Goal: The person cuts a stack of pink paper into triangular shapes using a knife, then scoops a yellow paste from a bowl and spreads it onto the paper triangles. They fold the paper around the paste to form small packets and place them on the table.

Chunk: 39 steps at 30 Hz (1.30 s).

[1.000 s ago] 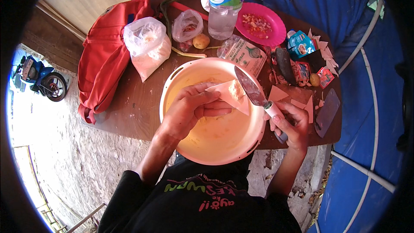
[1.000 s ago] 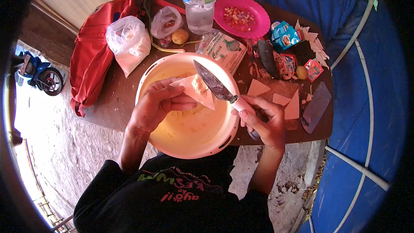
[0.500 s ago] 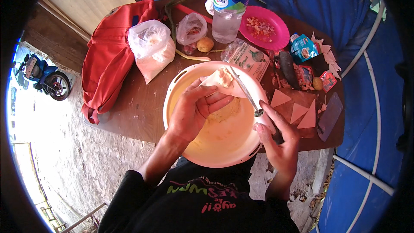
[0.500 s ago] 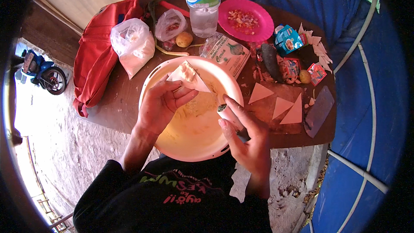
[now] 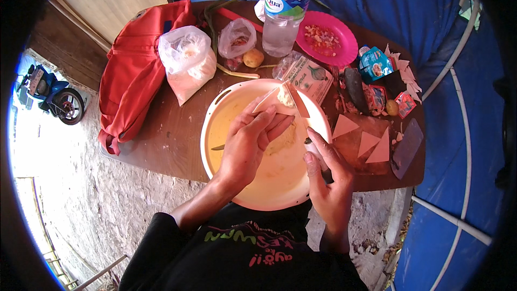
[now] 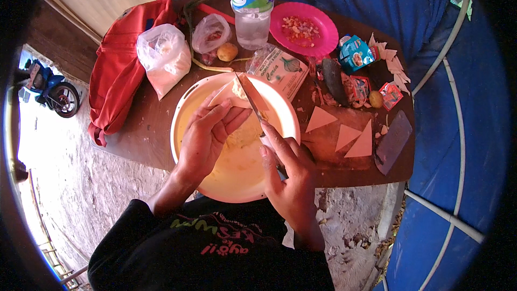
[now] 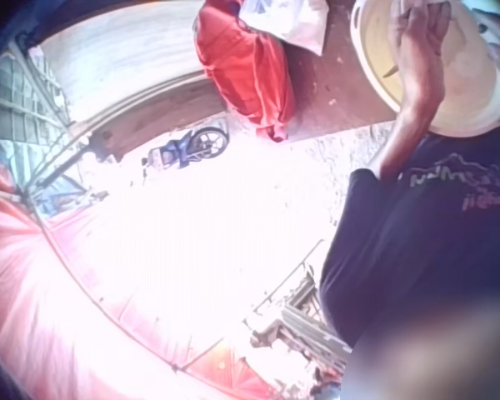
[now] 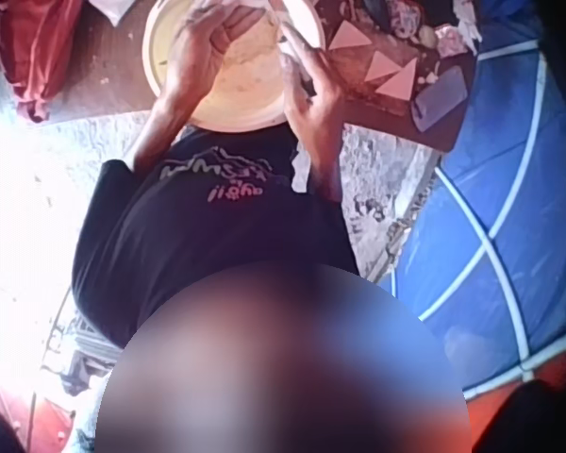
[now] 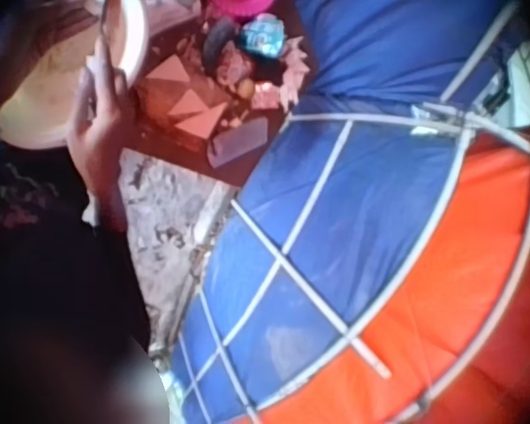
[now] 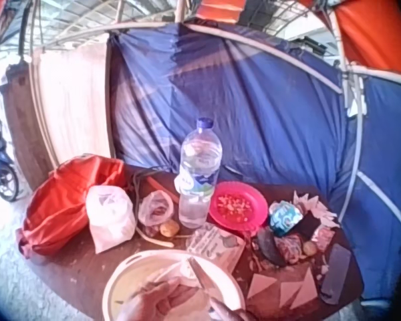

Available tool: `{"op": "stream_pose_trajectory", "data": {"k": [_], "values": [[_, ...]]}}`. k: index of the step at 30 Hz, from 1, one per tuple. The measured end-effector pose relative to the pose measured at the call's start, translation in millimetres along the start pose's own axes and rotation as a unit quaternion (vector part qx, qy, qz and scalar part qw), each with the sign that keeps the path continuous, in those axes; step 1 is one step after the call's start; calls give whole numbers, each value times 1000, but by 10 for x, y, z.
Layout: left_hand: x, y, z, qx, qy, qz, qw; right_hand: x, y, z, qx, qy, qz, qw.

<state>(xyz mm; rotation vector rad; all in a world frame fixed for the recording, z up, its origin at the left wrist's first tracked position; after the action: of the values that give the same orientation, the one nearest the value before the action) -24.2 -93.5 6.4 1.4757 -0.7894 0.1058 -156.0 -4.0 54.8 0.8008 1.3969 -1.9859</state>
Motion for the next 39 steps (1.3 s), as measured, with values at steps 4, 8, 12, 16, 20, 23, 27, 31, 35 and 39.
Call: {"op": "stream_pose_trajectory", "data": {"k": [4, 8, 12, 16, 20, 23, 27, 31, 35, 39], "values": [[5, -31, -7, 9, 8, 10, 1000, 4, 29, -16, -11, 3, -9, 1000], [5, -33, -10, -4, 21, 28, 999, -22, 62, -17, 0, -18, -37, 999], [-12, -63, -40, 21, 14, 46, 999, -44, 119, -17, 2, -18, -11, 1000], [3, -59, -10, 27, 24, 48, 998, -80, 154, -47, -24, -1, -20, 1000], [9, -54, -4, 26, 15, 62, 998, -98, 153, -61, -30, 7, -28, 999], [40, -30, -26, -5, 3, 31, 999, -67, 148, -63, -26, 17, -21, 999], [19, -87, -55, 28, -16, 45, 998, -74, 143, -67, -13, -16, -29, 999], [-5, -80, -66, 25, -20, 69, 997, -74, 161, -83, -9, -20, -49, 999], [-49, -73, -87, 43, -27, 59, 997, -131, 181, -104, 7, -39, -106, 994], [-80, -66, -92, 61, -32, 49, 996, -157, 228, -138, -2, -31, -121, 992]]}}
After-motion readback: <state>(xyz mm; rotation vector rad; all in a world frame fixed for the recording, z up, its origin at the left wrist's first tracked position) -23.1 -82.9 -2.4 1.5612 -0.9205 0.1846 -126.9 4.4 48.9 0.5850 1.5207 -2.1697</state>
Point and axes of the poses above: each hand's wrist, its own z-axis towards the middle knuckle, its own y-axis out of the palm, x = y × z, the point moved 7 cm from there along z, towards the middle knuckle, and after that the axes turned 8 degrees about -z, right-handed, at the moved point
